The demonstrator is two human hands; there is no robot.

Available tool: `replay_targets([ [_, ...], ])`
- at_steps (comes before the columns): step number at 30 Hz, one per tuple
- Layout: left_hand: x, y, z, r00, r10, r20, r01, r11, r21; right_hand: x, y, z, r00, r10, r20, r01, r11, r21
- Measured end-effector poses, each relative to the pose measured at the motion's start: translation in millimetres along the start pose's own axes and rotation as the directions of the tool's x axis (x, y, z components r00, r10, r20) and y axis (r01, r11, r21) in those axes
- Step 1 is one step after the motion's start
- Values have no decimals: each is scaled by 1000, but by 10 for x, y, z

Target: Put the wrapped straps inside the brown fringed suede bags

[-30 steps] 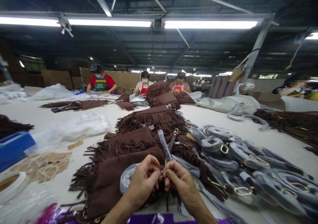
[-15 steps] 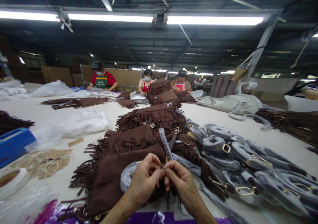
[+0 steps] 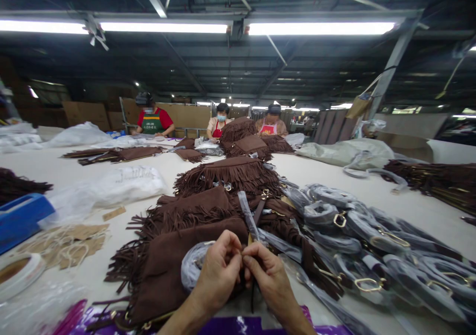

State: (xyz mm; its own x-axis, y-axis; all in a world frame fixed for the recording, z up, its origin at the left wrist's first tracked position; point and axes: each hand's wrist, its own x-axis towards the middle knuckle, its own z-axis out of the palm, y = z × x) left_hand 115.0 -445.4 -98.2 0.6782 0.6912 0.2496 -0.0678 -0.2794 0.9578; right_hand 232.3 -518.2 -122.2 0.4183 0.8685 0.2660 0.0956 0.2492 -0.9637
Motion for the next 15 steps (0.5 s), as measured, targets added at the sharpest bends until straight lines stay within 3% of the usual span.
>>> replay_targets([
  [5,22,7,5,1000,7,-6,-6,995,103,-9,34,-19,999,-45,19,47,988,-144],
  [8,-4,148,-169,998,63,-16,-56,957,283,6,13,-79,998,-38,-45,31,988,-150],
  [11,-125,201,-517,972,221,-84,-122,772,624,-3,-102,-114,986,-40,-164,28,997,-75],
  [12,-170,169,-644,974,217,-65,-107,694,712,-19,-153,-100,984,-60,-167,48,996,-75],
  [15,-285,22,-921,984,-8,176,-141,568,811,-117,-271,49,993,-118,-25,111,972,-209],
])
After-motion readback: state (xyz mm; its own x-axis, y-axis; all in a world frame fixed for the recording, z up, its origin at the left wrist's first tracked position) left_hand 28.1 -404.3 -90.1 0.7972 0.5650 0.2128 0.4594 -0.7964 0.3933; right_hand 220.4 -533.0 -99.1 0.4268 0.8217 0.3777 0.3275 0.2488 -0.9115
